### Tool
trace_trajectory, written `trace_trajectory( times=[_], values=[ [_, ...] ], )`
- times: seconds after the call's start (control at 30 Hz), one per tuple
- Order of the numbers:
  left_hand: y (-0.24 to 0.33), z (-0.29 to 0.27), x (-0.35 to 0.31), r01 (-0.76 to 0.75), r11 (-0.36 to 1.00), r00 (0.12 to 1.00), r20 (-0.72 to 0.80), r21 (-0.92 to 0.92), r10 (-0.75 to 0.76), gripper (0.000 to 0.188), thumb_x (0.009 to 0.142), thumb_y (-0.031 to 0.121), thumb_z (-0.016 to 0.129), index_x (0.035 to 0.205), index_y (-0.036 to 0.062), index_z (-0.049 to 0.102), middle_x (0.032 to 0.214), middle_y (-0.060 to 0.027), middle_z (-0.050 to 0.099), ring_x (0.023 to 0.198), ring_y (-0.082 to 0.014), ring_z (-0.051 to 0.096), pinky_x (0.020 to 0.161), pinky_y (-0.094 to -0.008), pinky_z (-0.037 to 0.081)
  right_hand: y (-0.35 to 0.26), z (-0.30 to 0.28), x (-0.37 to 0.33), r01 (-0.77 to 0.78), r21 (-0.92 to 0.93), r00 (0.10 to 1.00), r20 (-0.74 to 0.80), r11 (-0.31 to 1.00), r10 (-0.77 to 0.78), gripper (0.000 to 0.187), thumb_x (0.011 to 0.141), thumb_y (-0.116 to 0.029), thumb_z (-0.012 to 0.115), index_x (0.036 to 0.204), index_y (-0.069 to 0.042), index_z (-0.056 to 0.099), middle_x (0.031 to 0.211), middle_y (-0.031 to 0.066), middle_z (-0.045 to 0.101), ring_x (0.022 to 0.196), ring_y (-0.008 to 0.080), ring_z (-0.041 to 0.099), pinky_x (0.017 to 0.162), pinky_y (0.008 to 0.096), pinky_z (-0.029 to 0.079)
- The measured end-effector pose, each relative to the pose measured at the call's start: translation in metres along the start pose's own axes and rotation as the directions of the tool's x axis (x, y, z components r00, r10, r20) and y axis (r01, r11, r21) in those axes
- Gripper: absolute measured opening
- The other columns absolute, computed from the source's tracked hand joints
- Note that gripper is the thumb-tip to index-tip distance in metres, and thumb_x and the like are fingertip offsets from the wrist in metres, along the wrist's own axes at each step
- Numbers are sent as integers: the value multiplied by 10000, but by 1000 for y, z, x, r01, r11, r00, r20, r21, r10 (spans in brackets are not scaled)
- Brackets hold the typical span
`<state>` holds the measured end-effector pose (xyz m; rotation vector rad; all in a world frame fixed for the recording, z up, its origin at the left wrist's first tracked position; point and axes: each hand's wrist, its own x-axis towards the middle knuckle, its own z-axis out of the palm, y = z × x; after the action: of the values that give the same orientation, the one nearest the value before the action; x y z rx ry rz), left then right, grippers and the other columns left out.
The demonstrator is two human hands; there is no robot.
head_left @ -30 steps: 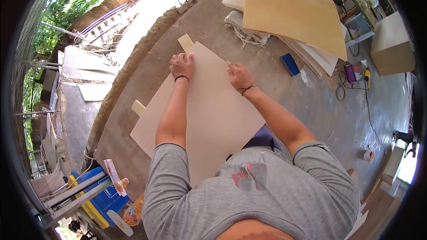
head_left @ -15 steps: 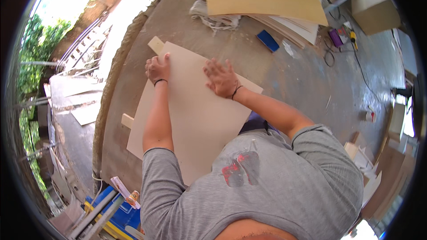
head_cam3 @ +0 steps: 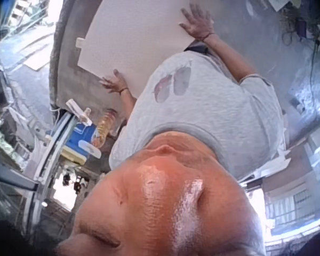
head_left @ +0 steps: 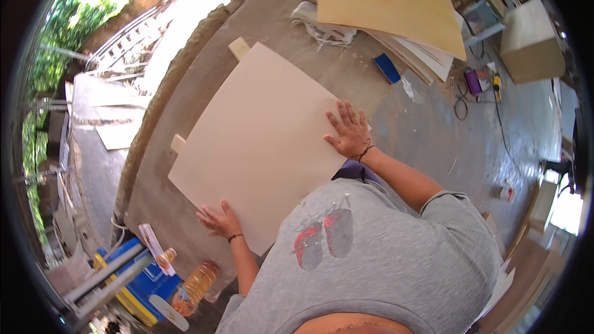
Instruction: The person sands the surface of a wooden panel by hand, pours liquid adhesive from a bottle onto the panel, and spreads the adhesive across the surface using a flat applicator. The person then positions a second sheet onto the adhesive, presses it down by hand, and wipes the edges and surface with a cloth.
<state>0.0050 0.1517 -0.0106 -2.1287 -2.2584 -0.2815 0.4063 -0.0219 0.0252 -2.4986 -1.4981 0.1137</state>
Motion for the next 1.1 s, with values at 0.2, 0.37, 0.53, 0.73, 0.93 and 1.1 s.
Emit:
trace_trajectory(
  times=[0.2,0.37,0.53,0.73,0.93,1.1],
  values=[
    [-19,-5,-18,-83,976,988,-147,-202,53,747,860,490,555,1369,-12,335,1291,-233,470,1159,-391,465,955,-469,385,-11,9,25,49,-79,999,-5,996,-49,666,846,-554,470,1404,-211,348,1495,154,192,1374,341,197,999,673,179],
    [-12,-11,-14,69,968,980,-166,-241,-111,631,869,450,566,1250,-39,448,1174,-229,535,1072,-391,505,898,-459,415,-15,4,63,83,-54,987,141,995,-75,679,849,-517,493,1399,-148,348,1480,168,228,1362,352,220,1024,633,207],
    [-26,-9,-44,195,918,970,-73,-346,-233,495,858,414,600,1037,-47,575,990,-205,605,931,-366,566,813,-428,449,119,52,173,-96,52,966,-235,994,105,667,833,-412,564,1313,24,409,1334,249,418,1273,376,356,1044,440,311],
    [-36,-32,-126,473,758,875,138,-449,-465,385,862,324,627,949,-50,610,888,-136,623,807,-266,594,732,-373,469,131,26,219,-221,33,927,-302,975,221,680,777,-374,613,1366,-123,382,1368,230,355,1269,434,307,994,549,317],
    [-35,-30,-157,576,-290,533,620,-764,-575,132,880,250,616,924,127,598,721,38,519,619,-93,496,626,-265,462,136,38,230,-263,-91,924,-310,961,223,560,757,-341,647,1280,-203,504,1351,150,403,1262,408,323,933,604,331],
    [-36,-31,-168,507,-420,450,647,-752,-616,76,867,209,620,923,188,574,691,63,474,591,-62,456,522,-229,428,142,46,235,-69,-73,975,-216,995,52,484,756,-356,654,1215,-227,569,1351,108,419,1263,407,324,933,606,331]
  ],
)
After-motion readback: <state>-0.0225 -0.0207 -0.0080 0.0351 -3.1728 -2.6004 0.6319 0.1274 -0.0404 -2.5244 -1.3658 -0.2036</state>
